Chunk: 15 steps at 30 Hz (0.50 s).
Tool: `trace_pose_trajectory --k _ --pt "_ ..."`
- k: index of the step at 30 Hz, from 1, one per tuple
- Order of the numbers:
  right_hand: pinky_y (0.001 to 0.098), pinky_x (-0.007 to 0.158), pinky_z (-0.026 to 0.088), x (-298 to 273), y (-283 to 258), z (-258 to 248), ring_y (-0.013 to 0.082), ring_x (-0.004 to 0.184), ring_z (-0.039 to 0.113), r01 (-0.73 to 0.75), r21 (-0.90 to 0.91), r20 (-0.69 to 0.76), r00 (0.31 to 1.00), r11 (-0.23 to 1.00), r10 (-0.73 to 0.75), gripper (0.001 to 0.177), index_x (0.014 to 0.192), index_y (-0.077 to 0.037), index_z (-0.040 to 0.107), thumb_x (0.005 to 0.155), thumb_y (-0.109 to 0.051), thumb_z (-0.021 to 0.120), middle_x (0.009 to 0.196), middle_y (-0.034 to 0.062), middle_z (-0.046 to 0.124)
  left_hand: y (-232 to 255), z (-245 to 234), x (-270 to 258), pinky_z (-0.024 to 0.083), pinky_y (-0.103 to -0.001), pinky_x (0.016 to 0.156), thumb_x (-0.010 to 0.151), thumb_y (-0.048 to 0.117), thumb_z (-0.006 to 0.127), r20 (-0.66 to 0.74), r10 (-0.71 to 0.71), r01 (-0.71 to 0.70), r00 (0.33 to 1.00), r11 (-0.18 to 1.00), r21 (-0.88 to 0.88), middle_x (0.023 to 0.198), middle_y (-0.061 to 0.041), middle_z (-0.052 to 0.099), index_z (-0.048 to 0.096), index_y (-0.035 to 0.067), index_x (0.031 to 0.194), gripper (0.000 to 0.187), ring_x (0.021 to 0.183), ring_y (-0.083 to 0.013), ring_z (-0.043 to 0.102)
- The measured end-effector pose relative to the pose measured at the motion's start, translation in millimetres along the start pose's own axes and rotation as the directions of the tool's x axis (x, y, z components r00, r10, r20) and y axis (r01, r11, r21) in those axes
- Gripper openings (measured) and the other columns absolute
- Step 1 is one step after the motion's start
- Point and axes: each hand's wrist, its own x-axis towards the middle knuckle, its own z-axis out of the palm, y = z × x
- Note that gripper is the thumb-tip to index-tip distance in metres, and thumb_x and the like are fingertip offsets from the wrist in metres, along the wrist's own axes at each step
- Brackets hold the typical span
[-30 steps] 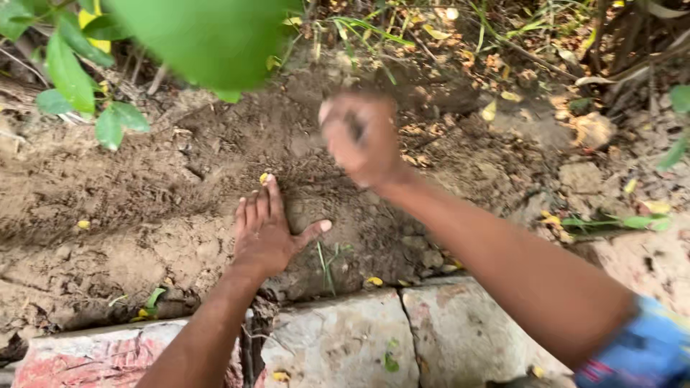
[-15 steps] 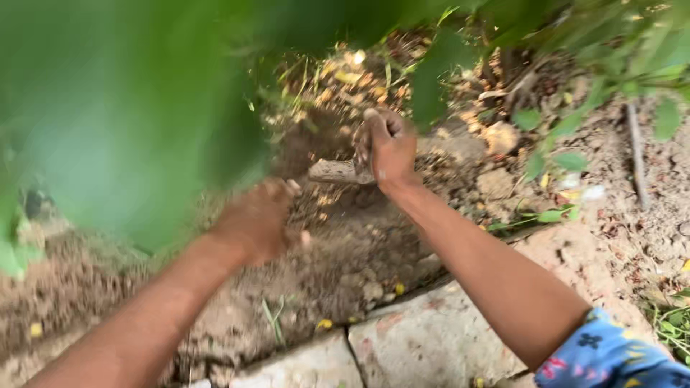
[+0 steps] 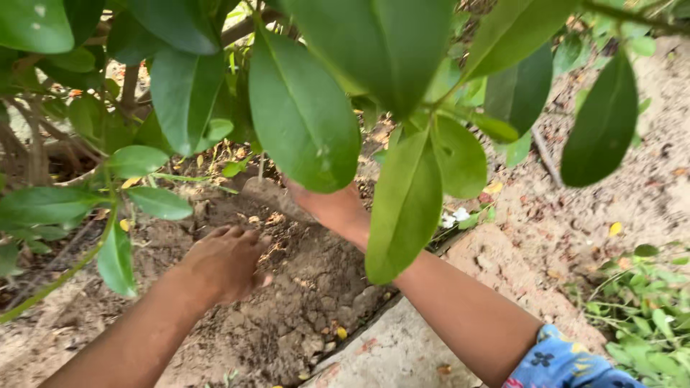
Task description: The person digs into the soil near plants and packs mud against a brick border using a small hand tool and their hands.
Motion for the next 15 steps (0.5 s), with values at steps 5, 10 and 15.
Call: trace_pose_trajectory --k 5,10,15 --pt "0.0407 0.079 0.061 31.3 -27.0 -21.1 0.0224 0.082 0.074 -0.419 -0.434 0.36 0.731 0.798 0.579 0.041 0.136 -0.02 0.057 0.105 -0.048 0.056 0.093 0.0111 0.075 -17.0 9.7 -13.0 0.022 -0.042 0.129 0.096 0.057 0.059 0.088 -0.028 0.025 0.996 0.999 0.029 0.164 0.001 0.034 0.036 0.026 0.157 0.072 0.155 -0.0241 0.028" --pt "0.0417 0.071 0.058 45.5 -41.2 -25.9 0.022 0.074 0.07 0.005 -0.779 0.493 0.622 0.627 0.609 0.062 0.149 -0.032 0.05 0.099 -0.069 0.053 0.082 0.0086 0.072 -26.8 27.0 -22.8 0.038 -0.048 0.12 0.096 0.057 0.057 0.022 -0.05 0.052 0.999 0.991 -0.121 0.16 -0.003 0.043 0.042 0.027 0.155 0.068 0.147 -0.0304 0.042" --pt "0.0428 0.061 0.061 42.6 -30.3 -26.3 0.026 0.067 0.072 0.501 -0.708 0.706 0.516 0.497 0.485 0.053 0.155 -0.041 0.047 0.103 -0.043 0.053 0.083 0.0114 0.072 -32.3 42.1 -16.7 0.046 -0.051 0.114 0.098 0.062 0.057 0.073 -0.009 0.021 0.997 0.985 -0.171 0.154 -0.009 0.053 0.058 0.018 0.147 0.065 0.142 -0.033 0.052"
